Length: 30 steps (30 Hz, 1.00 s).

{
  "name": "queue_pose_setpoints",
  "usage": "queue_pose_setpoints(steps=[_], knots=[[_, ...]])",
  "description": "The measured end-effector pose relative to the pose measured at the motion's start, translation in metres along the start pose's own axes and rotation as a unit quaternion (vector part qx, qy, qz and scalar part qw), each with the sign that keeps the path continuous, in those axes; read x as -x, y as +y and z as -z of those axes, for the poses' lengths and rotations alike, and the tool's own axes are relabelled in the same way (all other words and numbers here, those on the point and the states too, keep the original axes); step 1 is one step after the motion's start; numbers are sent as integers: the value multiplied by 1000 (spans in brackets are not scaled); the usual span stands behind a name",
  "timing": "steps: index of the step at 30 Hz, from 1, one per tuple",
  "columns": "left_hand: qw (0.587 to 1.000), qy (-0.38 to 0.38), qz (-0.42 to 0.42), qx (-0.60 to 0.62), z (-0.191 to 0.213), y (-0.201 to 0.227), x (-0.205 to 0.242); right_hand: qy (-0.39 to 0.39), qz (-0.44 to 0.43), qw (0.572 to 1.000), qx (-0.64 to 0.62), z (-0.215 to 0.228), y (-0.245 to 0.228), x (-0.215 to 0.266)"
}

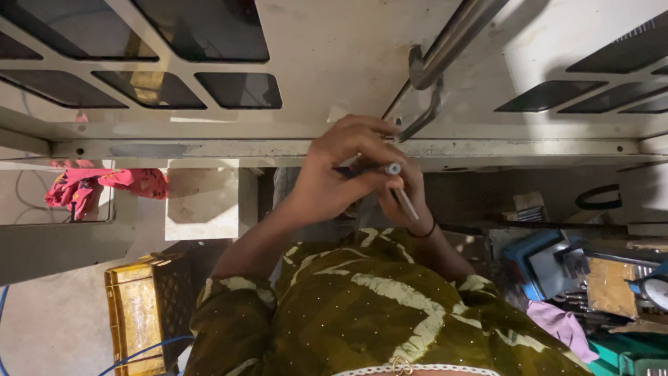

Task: The person uses a wrench to loosen and remove bolts from a machine, then places the bolts into a bench vise and tightens them. The person handles the bolts and wrench throughout the process.

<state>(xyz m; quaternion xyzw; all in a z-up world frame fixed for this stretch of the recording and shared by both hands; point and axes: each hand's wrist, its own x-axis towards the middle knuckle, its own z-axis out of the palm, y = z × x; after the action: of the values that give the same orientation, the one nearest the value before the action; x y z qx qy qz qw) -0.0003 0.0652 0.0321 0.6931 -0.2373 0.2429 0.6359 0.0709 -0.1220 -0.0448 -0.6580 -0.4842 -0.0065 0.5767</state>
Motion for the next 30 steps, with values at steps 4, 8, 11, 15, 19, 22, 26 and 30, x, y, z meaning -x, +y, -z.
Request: queue_pose_setpoints(steps=[4,8,11,15,19,22,26,30], knots=[[998,24,27,51,-5,-1,1,1,-1,1000,-31,-4,-7,-6],[993,-20,91,72,-7,-1,0,-4,0,1000,13,-6,-6,0],[997,-53,56,-16,-9,-1,0,13,1,997,81,-2,-3,7],[989,-78,-34,-122,-10,-5,-1,43,-30,999,10,0,2,17],[993,-47,-19,-106,-10,-11,7,52,-13,998,-34,2,9,22],[981,20,-60,-185,-10,-19,16,60,-12,998,-27,6,14,26],[873,30,-212,-438,-20,-33,26,90,-152,984,28,7,12,32],[816,-35,-216,-535,-24,-41,30,103,-18,994,27,8,8,27]])
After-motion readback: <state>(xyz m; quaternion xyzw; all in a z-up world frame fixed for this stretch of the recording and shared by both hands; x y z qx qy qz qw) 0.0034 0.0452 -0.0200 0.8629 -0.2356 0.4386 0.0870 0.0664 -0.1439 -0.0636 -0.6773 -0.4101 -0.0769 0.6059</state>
